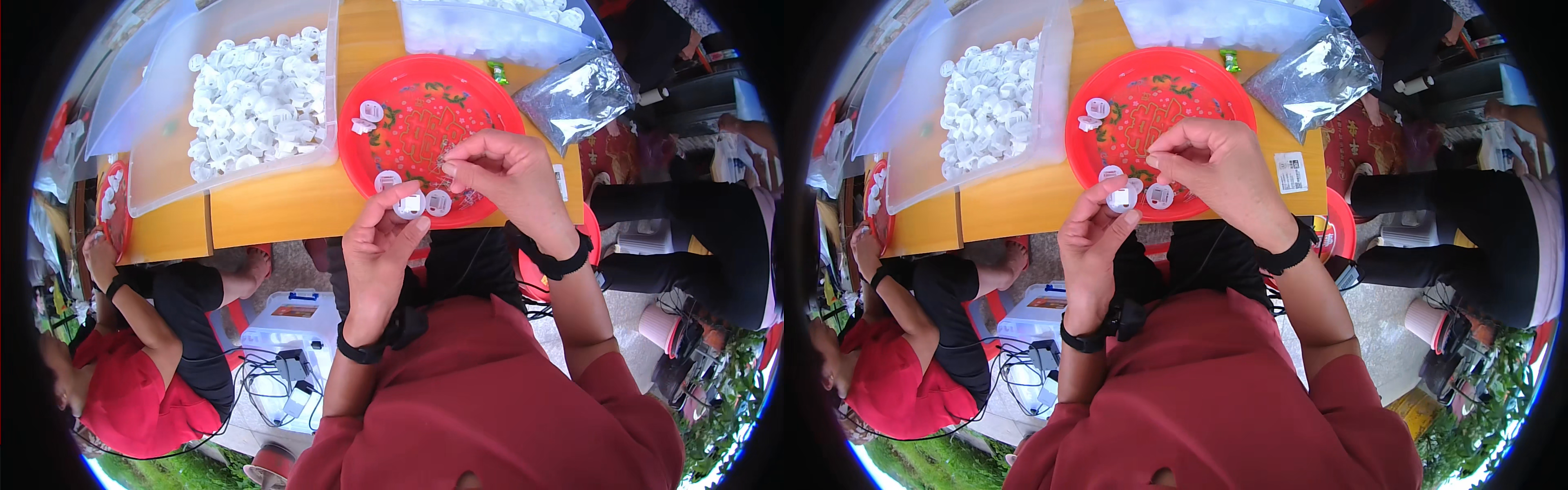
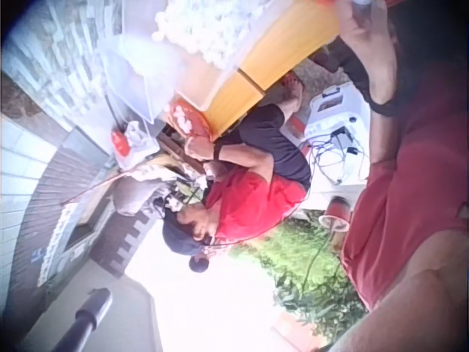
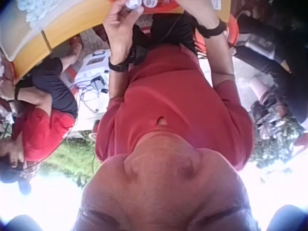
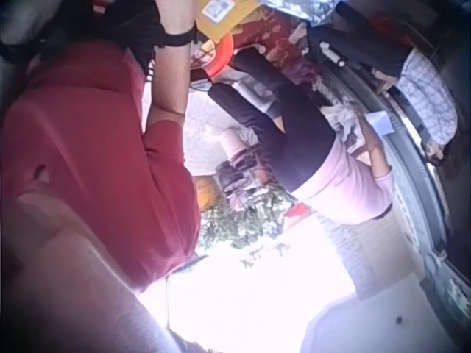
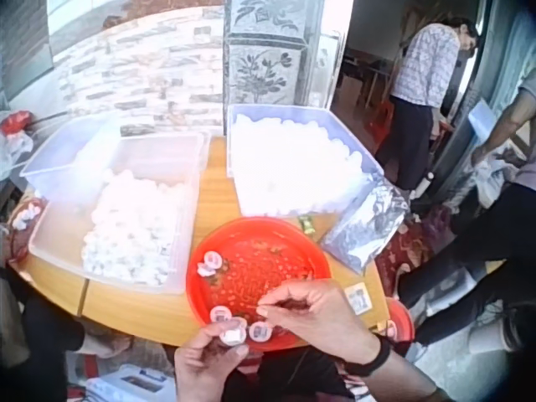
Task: The person picks up a white plastic base and a small electronic component from a red tray, inserts the component into the base, and places the assembled unit back onto the tray before reaching for another base from a clear plastic bin.
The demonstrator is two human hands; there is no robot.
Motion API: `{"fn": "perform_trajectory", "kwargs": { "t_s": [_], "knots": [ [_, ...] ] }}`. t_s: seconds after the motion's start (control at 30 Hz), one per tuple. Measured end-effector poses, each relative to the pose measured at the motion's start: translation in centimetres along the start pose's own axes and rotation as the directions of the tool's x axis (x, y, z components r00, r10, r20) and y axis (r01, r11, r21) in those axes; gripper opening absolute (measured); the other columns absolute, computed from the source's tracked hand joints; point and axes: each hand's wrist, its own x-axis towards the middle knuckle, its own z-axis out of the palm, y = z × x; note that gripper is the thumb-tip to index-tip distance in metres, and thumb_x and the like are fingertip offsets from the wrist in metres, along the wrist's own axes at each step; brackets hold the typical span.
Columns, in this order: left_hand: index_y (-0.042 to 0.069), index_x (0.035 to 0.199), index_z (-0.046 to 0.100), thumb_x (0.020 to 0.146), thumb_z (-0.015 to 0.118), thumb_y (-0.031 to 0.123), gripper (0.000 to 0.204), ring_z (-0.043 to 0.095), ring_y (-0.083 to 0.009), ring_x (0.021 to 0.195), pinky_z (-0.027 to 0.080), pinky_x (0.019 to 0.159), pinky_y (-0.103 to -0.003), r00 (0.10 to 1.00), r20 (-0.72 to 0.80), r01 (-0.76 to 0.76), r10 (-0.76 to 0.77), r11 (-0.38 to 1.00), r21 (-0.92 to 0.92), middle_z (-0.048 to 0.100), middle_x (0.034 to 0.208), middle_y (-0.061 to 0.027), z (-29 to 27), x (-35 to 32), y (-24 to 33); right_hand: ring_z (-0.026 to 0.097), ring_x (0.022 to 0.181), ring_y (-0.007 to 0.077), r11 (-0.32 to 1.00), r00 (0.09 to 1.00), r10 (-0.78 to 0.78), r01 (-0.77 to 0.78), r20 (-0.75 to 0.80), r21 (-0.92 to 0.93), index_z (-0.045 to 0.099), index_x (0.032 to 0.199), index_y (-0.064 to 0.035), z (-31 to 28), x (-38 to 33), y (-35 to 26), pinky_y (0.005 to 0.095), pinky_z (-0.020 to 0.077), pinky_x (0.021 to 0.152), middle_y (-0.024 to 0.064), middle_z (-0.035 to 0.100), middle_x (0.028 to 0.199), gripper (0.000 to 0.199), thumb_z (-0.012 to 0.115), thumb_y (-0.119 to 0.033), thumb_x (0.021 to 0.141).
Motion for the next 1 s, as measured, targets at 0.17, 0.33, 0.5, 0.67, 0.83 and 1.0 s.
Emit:
{"fn": "perform_trajectory", "kwargs": {
  "t_s": [0.17,0.33,0.5,0.67,0.83,1.0],
  "knots": [
    [0.000,0.126,0.056,0.093,0.059,0.005,0.034,0.063,-0.0115,0.089,0.050,0.080,-0.024,0.997,-0.065,0.052,-0.047,0.997,0.065,0.065,0.107,-0.0080,0.7,0.7,0.3,0.065,0.077,0.0082,0.988,0.997,-0.057,0.064,-0.054,0.144,0.067,0.101,0.0019,-0.2,-1.7,1.2,0.0223,0.0524,0.069,0.0061,0.069,0.087,0.016,0.068,0.000,0.084],
    [0.000,0.133,0.045,0.092,0.056,0.000,0.042,0.064,-0.0155,0.093,0.050,0.085,-0.028,0.991,-0.124,-0.045,0.055,0.996,0.077,0.064,0.101,-0.0076,1.3,1.6,0.1,0.065,0.080,0.0086,0.976,0.981,-0.154,0.170,-0.118,0.139,0.065,0.111,-0.0005,-0.1,-1.9,1.4,0.0234,0.0522,0.072,0.0067,0.070,0.091,0.027,0.068,0.000,0.084],
    [-0.001,0.123,0.048,0.089,0.057,-0.004,0.035,0.060,-0.0142,0.101,0.049,0.089,-0.029,0.991,-0.136,0.019,-0.017,1.000,0.016,0.059,0.111,-0.0096,1.2,1.7,0.4,0.065,0.081,0.0089,0.978,0.981,-0.189,0.193,-0.051,0.085,0.059,0.116,-0.0017,0.0,-1.9,2.0,0.0231,0.0513,0.072,0.0055,0.069,0.088,0.034,0.069,-0.001,0.083],
    [-0.002,0.119,0.056,0.088,0.058,-0.006,0.031,0.060,-0.0137,0.102,0.048,0.090,-0.028,0.997,-0.065,-0.022,0.032,0.989,0.143,0.059,0.117,-0.0091,1.0,2.0,0.7,0.065,0.084,0.0092,0.974,0.972,-0.218,0.222,-0.089,0.039,0.057,0.114,-0.0014,0.2,-1.9,1.8,0.0245,0.0514,0.073,0.0054,0.069,0.087,0.033,0.069,0.000,0.083],
    [-0.002,0.128,0.054,0.090,0.055,-0.004,0.038,0.059,-0.0138,0.104,0.048,0.091,-0.029,0.993,-0.104,-0.032,0.052,0.982,0.187,0.063,0.110,-0.0091,1.1,2.0,0.6,0.066,0.087,0.0122,0.942,0.928,-0.334,0.333,-0.167,-0.038,0.060,0.109,-0.0013,0.9,-1.6,2.2,0.0263,0.0521,0.074,0.0064,0.069,0.091,0.030,0.068,0.004,0.081],
    [0.000,0.117,0.059,0.093,0.054,-0.001,0.024,0.058,-0.0104,0.099,0.048,0.087,-0.026,0.993,0.001,-0.108,0.114,0.941,0.320,0.064,0.108,-0.0063,0.4,1.8,0.2,0.065,0.080,0.0186,0.859,0.823,-0.505,0.452,-0.260,-0.239,0.067,0.098,-0.0034,1.5,-1.6,2.0,0.0278,0.0534,0.069,0.0069,0.069,0.094,0.026,0.072,0.005,0.075]
  ]
}}
